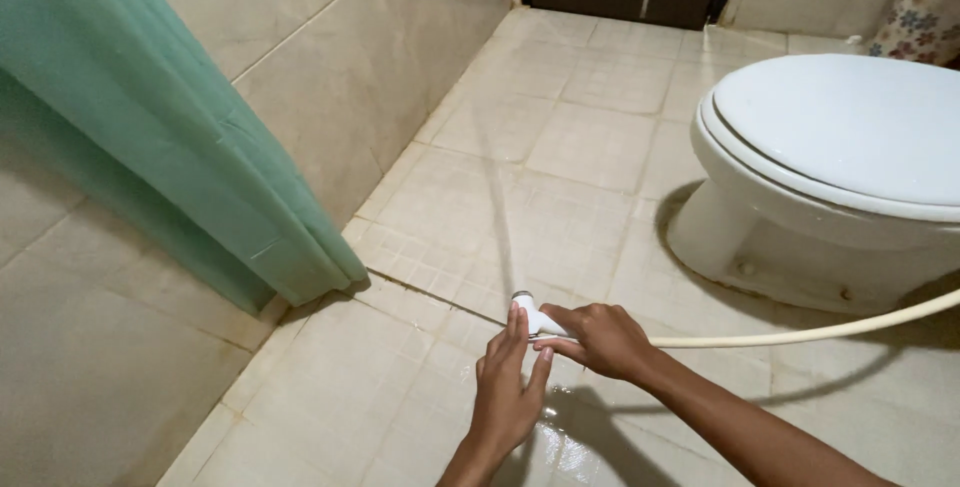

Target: The person uses a handheld bidet sprayer to rinse the tiled floor of a bathroom. They direct the water stream across the floor tiles, around the base of the toilet, and into the shower area, moving the sprayer back and forth to cover different sections of the room.

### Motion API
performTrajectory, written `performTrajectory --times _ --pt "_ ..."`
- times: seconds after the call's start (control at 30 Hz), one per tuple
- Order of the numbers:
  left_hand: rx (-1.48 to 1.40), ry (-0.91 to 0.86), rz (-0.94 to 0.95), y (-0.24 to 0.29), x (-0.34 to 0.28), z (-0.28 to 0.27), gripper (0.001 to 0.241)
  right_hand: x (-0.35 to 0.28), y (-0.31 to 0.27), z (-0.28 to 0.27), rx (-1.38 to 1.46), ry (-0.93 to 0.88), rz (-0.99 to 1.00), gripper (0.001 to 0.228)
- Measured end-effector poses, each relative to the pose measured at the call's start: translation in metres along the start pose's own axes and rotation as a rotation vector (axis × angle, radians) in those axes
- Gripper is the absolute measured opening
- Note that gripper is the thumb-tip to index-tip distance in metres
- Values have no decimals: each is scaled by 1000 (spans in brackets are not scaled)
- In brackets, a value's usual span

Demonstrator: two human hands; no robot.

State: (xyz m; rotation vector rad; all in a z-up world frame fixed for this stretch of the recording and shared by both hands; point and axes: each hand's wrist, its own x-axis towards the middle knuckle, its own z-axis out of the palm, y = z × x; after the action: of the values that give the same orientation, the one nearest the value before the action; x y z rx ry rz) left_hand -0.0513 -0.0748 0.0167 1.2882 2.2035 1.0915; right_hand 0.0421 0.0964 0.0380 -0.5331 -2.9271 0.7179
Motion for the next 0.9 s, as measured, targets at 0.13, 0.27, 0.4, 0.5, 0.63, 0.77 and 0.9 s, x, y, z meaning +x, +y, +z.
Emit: performTrajectory --times 0.13,0.27,0.4,0.5,0.63,0.77,0.9 --pt "13 -15 13 4 7 7 68 -3 7 -2 30 -117 162 61" --pt "-64 128 144 8 13 13 57 -14 2 -16 89 17 140 57" --pt "-145 229 212 14 16 17 48 -22 0 -21 144 8 181 44" --pt "-113 229 271 14 19 22 41 -29 2 -21 216 -37 263 44" --pt "-124 257 328 19 19 30 40 -47 1 -24 224 5 283 44" --pt "-175 201 335 21 14 42 38 -65 7 -19 242 10 335 43" --pt "-129 126 319 31 11 46 38 -80 14 -20 160 -50 398 41"
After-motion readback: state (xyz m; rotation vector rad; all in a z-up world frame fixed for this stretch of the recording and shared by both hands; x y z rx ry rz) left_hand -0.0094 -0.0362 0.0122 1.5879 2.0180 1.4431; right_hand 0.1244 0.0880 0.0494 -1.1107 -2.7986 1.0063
